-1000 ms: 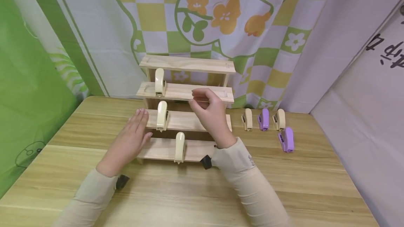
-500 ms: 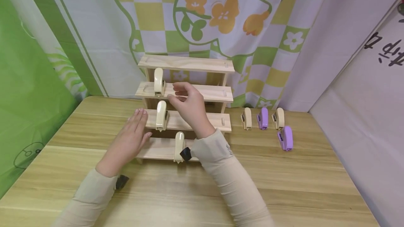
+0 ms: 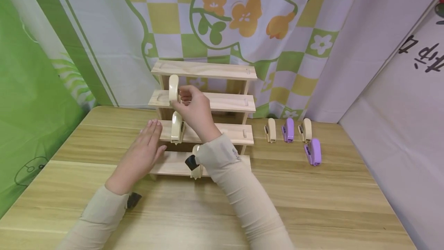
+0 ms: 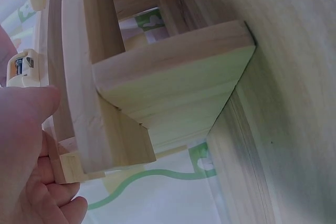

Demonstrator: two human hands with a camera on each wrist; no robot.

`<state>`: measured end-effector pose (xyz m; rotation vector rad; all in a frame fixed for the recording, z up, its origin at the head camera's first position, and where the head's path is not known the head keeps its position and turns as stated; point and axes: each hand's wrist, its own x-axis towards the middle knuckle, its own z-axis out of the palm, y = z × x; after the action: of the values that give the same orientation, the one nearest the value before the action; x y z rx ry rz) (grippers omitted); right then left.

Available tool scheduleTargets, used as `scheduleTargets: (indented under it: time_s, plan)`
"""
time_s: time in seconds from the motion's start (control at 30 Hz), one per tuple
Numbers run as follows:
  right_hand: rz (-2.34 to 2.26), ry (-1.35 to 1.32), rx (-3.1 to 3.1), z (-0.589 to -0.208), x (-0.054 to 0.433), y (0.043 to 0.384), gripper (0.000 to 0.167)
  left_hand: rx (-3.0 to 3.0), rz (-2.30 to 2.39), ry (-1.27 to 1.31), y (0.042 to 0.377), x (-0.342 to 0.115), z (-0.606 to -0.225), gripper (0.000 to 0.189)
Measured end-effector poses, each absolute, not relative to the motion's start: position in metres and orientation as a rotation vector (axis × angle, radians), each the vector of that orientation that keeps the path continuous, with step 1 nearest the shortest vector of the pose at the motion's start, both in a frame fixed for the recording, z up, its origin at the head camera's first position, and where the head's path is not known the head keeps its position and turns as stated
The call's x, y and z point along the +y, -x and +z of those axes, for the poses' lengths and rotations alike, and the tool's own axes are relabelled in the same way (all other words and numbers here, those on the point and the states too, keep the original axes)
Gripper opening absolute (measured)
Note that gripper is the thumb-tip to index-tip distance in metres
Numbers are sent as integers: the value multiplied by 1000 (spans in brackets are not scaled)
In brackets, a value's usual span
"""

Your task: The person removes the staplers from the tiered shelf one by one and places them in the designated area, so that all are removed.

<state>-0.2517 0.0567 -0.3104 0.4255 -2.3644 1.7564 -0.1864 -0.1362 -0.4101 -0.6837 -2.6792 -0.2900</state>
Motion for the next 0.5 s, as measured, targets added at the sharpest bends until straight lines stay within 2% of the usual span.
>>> scheduleTargets:
  time_s: [0.5]
  plan:
    - [1670,-346,-2432,-312,44,261,54,-2666,-279,687,189,-136,-411,71]
